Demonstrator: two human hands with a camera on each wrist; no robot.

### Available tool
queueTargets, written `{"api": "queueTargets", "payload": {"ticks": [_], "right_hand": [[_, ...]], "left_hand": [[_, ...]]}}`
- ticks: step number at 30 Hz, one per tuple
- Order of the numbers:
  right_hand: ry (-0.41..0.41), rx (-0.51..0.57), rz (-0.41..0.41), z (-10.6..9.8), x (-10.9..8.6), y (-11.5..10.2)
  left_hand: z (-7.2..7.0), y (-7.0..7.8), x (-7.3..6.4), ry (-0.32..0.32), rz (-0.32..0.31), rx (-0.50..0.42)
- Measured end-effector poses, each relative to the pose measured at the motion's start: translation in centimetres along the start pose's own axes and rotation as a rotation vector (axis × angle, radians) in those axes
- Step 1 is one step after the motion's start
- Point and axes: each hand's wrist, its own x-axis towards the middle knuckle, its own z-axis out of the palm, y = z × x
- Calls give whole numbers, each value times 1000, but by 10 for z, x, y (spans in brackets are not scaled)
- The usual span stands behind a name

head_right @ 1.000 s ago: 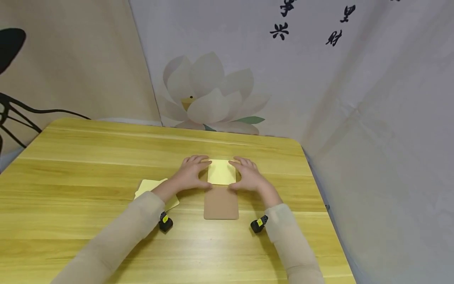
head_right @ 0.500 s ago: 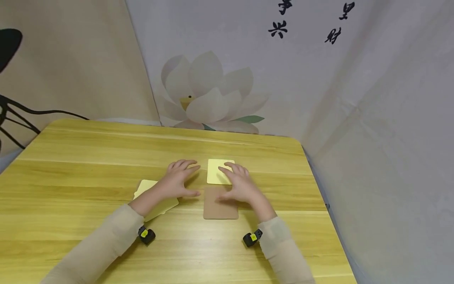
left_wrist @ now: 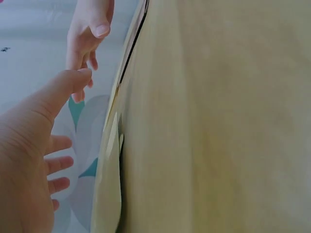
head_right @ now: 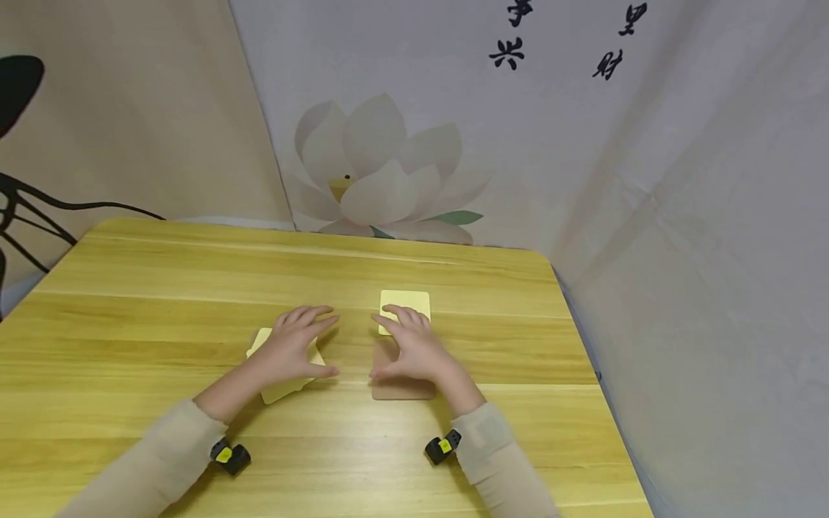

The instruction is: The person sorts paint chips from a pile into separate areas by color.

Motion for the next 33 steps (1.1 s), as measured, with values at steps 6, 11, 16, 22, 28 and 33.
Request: {"api": "queueTargets", "payload": {"ticks": [6, 11, 16, 22, 28, 33], "right_hand": [[-57, 3, -31, 8, 11, -16], [-75, 13, -60, 14, 21, -29], [-97, 27, -95, 21, 31, -41], [-130, 30, -124, 30, 44, -50], [-172, 28, -151, 38, 57, -56], [-200, -1, -160, 43, 65, -60]], "left_hand": [[-7, -6, -18, -10, -67, 26], [-11, -12, -32, -8, -98, 29], [-15, -18, -45, 2, -111, 53], [-21, -25, -59, 16, -119, 87], [-22, -30, -72, 12, -113, 83], [-24, -33, -82, -7, -118, 77]]}}
